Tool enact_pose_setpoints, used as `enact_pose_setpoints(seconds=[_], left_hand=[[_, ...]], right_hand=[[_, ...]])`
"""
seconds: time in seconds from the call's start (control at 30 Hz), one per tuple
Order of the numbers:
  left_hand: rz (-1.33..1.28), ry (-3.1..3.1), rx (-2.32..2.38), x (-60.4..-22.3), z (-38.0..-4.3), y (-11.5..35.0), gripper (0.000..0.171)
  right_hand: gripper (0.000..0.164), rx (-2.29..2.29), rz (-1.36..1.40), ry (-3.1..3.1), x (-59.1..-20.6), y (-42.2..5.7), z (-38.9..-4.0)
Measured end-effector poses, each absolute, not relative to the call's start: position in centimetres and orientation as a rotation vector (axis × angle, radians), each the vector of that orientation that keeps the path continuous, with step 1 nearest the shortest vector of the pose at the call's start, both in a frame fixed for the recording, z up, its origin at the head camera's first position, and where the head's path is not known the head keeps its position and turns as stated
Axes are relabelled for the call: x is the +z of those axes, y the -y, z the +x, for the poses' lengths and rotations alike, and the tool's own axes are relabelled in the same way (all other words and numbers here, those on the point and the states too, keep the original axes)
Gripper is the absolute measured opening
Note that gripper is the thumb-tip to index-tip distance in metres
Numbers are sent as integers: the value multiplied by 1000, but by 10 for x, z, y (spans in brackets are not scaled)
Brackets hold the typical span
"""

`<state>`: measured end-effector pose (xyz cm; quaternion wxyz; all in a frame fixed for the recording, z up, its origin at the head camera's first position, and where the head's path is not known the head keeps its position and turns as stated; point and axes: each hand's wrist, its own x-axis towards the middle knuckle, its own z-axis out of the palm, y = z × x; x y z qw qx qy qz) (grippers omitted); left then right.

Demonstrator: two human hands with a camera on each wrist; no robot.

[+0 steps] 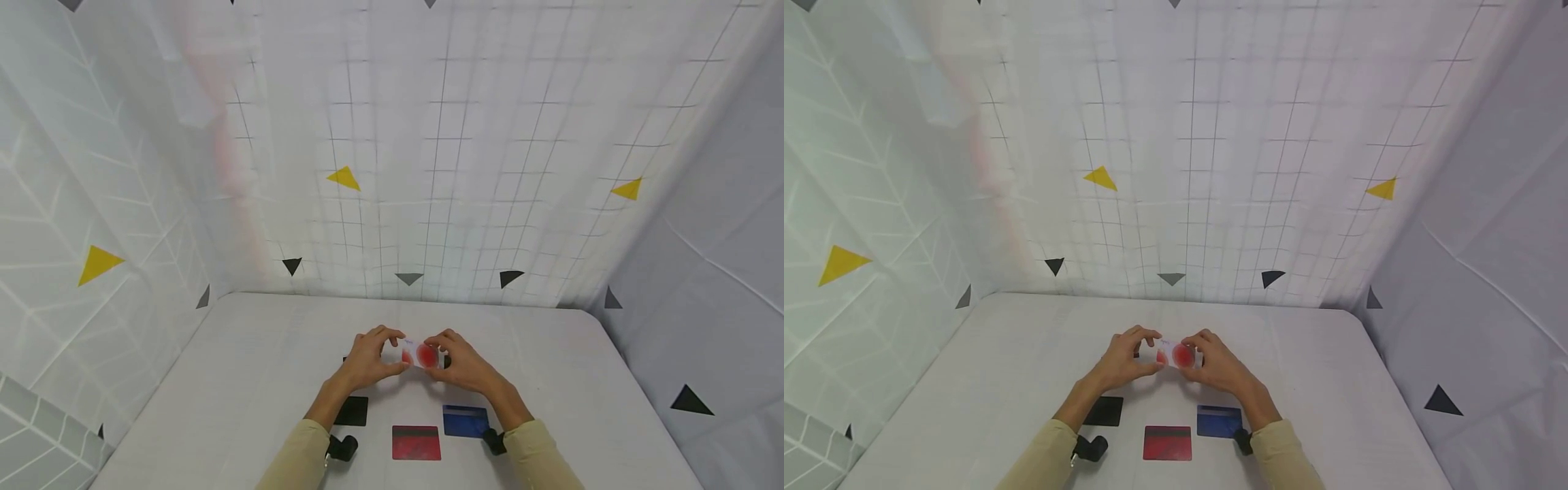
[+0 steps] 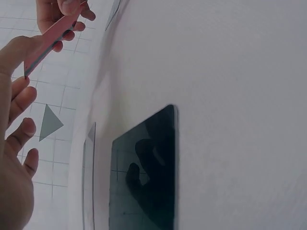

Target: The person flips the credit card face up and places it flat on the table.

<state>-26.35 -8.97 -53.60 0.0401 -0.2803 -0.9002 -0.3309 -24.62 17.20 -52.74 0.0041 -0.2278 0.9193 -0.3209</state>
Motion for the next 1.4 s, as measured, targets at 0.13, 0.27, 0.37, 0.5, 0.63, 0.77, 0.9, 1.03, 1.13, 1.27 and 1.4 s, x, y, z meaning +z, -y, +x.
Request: enact_pose_setpoints(seconds=[0.13,0.27,0.37,0.5,0.63,0.77,0.9,1.03,1.13,1.27,1.4], left_hand=[[-854,2747,-991,-536,-262,90,58],[-847,2741,-963,-535,-260,91,59],[-834,2750,-941,-534,-259,91,59],[-826,2764,-908,-534,-258,92,58],[-827,2776,-870,-536,-257,93,57],[-822,2792,-842,-536,-254,93,56],[-812,2818,-816,-535,-252,93,54],[-808,2843,-756,-536,-251,93,53],[-810,2867,-713,-536,-250,93,53],[-807,2905,-679,-538,-249,93,51],[-804,2928,-657,-539,-248,93,49]], right_hand=[[51,-1022,-707,-2884,-526,-173,-245],[51,-1021,-728,-2896,-526,-174,-245],[51,-1010,-735,-2907,-526,-176,-244],[50,-1012,-732,-2904,-527,-177,-244],[50,-1014,-750,-2899,-527,-178,-244],[50,-1011,-732,-2889,-528,-178,-243],[48,-1009,-689,-2873,-528,-177,-243],[47,-986,-705,-2861,-529,-176,-242],[47,-980,-724,-2842,-530,-177,-242],[48,-966,-733,-2816,-530,-177,-241],[48,-930,-733,-2807,-531,-177,-239]])
